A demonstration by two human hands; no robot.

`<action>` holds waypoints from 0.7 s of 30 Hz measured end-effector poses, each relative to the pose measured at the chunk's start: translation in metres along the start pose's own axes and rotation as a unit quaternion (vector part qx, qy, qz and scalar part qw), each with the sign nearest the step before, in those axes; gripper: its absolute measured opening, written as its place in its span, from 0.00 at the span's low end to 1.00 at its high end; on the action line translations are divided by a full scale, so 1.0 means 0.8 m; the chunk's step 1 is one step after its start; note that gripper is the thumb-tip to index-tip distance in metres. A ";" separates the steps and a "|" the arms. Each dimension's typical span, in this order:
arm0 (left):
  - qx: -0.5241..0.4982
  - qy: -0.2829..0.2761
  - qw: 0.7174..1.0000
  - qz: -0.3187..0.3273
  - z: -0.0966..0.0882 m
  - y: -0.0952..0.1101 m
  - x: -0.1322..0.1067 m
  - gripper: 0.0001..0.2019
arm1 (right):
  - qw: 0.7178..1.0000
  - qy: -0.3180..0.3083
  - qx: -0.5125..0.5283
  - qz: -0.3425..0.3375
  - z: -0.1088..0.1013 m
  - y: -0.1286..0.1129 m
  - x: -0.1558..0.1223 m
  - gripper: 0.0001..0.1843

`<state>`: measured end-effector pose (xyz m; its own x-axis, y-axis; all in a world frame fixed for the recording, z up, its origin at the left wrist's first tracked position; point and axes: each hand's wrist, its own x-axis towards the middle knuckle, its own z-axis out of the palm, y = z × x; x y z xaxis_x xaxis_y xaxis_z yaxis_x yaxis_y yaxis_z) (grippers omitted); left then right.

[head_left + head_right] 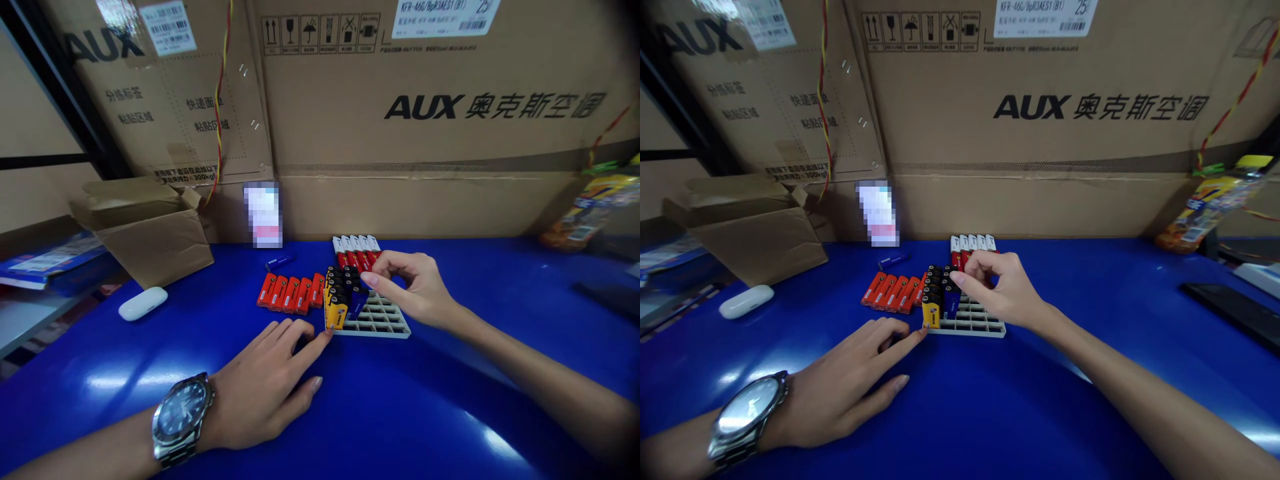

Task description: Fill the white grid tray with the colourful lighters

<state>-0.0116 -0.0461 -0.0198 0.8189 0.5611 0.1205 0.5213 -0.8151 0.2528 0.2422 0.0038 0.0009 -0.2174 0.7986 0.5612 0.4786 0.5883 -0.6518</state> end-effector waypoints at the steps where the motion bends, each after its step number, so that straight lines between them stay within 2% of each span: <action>1: 0.002 -0.002 1.000 0.000 0.000 0.000 0.000 0.24 | 1.000 -0.015 -0.001 0.005 0.003 -0.002 0.000 0.18; 5: 0.007 -0.005 1.000 0.001 0.000 0.000 0.000 0.24 | 0.996 -0.069 -0.024 0.044 0.016 -0.004 -0.001 0.23; 7: 0.006 -0.003 1.000 0.002 0.000 0.000 0.000 0.24 | 0.996 -0.073 -0.032 0.046 0.018 -0.004 -0.001 0.25; 12: 0.001 0.002 1.000 0.002 0.000 -0.002 0.002 0.24 | 0.999 -0.008 -0.028 0.023 0.010 0.001 0.006 0.26; 14: 0.001 -0.001 1.000 0.002 0.001 -0.002 0.002 0.25 | 0.999 0.013 -0.048 0.013 0.005 0.011 0.015 0.25; 16: -0.001 -0.003 1.000 0.002 0.001 -0.002 0.002 0.25 | 0.997 0.009 -0.075 0.000 0.002 0.027 0.030 0.24; 18: -0.002 -0.001 1.000 0.001 0.001 -0.002 0.001 0.25 | 0.994 -0.027 -0.105 -0.021 0.004 0.046 0.051 0.20; 19: -0.003 -0.002 1.000 0.001 0.000 -0.002 0.001 0.25 | 0.990 -0.052 -0.123 -0.036 0.007 0.056 0.063 0.15; 21: -0.004 -0.004 1.000 0.000 -0.001 -0.001 0.001 0.25 | 0.976 -0.129 -0.154 -0.086 0.018 0.072 0.088 0.06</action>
<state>-0.0116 -0.0448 -0.0191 0.8215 0.5590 0.1122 0.5184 -0.8143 0.2612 0.2419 0.0955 -0.0044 -0.5046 0.7206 0.4756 0.6413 0.6816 -0.3523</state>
